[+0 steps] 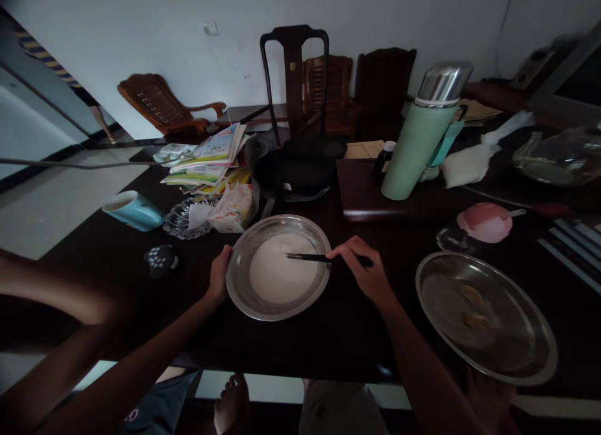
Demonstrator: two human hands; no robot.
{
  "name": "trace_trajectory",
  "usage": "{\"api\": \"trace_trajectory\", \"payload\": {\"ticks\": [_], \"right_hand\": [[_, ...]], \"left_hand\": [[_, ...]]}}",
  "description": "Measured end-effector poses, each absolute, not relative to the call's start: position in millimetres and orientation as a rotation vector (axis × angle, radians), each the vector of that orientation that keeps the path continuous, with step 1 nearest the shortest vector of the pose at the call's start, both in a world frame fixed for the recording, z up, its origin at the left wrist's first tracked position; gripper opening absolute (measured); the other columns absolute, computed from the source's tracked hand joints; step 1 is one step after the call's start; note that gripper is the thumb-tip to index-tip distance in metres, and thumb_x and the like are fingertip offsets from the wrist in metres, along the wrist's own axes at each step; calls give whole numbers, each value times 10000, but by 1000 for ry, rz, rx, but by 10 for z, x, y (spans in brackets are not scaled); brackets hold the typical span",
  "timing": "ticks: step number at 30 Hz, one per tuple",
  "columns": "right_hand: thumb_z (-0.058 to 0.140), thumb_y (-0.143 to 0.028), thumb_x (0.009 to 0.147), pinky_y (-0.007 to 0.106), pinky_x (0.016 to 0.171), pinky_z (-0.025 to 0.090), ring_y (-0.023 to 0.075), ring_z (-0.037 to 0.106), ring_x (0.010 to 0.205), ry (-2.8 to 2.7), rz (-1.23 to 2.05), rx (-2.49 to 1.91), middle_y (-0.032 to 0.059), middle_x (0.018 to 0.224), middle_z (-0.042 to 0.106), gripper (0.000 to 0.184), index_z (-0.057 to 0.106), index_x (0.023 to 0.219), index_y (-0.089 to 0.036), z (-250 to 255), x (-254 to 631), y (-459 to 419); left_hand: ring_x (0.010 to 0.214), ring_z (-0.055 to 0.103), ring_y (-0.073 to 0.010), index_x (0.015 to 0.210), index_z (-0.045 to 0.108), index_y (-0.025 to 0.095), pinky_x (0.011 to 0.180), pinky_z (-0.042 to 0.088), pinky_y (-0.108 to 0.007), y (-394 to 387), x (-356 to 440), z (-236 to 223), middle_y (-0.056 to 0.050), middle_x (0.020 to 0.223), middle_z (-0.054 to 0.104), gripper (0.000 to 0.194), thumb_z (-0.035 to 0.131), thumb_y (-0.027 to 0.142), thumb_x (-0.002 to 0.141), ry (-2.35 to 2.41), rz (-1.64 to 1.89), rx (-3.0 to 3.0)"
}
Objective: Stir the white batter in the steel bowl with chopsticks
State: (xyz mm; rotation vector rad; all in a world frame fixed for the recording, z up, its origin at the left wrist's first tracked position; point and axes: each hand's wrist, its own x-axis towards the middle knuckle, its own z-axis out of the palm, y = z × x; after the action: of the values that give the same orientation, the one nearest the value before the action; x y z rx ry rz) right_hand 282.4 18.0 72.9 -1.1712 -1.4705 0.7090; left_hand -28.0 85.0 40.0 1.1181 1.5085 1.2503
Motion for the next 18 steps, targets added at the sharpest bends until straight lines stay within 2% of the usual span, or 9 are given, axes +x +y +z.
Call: {"api": "trace_trajectory", "payload": {"ticks": [3, 5, 9, 12, 14, 16, 18], "right_hand": [[482, -387, 971, 304, 716, 486, 169, 644, 715, -1372, 797, -1161, 21, 716, 702, 366, 753, 777, -234, 735, 2814, 176], [507, -397, 957, 308, 747, 491, 177, 653, 761, -1471, 856, -1117, 29, 766, 716, 342, 763, 798, -234, 734, 2790, 185], [548, -413, 934, 334, 834, 476, 193, 644, 845, -1524, 759, -1151, 43, 849, 730, 302, 778, 844, -239, 697, 2807, 232], [514, -441, 948, 329, 765, 489, 181, 651, 732, -1276, 770, -1177, 29, 725, 717, 358, 734, 767, -224, 651, 2870, 258], [506, -457, 948, 316, 687, 492, 174, 647, 653, -1207, 866, -1139, 16, 666, 703, 360, 716, 777, -221, 633, 2880, 269], [521, -453, 940, 314, 699, 491, 178, 654, 695, -1304, 904, -1102, 24, 707, 711, 352, 727, 780, -218, 632, 2851, 286], [525, -434, 941, 330, 807, 479, 192, 655, 829, -1465, 836, -1082, 40, 808, 732, 351, 741, 765, -222, 642, 2806, 310]], "left_hand": [[555, 386, -108, 552, 471, 178, 514, 365, -248, 845, -289, 388, 27, 538, 472, 602, 591, 760, 645, 1500, 1237, 1103], [558, 379, -109, 564, 470, 179, 514, 357, -248, 839, -283, 388, 26, 546, 468, 579, 572, 734, 693, 1511, 1224, 1089], [599, 380, -116, 571, 448, 187, 552, 367, -245, 869, -281, 381, 23, 593, 432, 469, 542, 567, 830, 1558, 1293, 1187], [647, 417, -123, 661, 456, 188, 601, 388, -251, 937, -321, 396, 16, 679, 435, 328, 523, 419, 885, 1629, 1468, 1212], [642, 418, -123, 762, 457, 193, 603, 387, -259, 959, -323, 481, 24, 702, 427, 247, 504, 389, 905, 1604, 1581, 1245], [665, 435, -124, 834, 468, 192, 635, 400, -265, 912, -235, 664, 25, 734, 444, 215, 527, 386, 907, 1444, 1673, 1465], [739, 489, -135, 878, 512, 189, 686, 424, -273, 777, -6, 925, 4, 807, 506, 179, 540, 361, 916, 1165, 1636, 1812]]}}
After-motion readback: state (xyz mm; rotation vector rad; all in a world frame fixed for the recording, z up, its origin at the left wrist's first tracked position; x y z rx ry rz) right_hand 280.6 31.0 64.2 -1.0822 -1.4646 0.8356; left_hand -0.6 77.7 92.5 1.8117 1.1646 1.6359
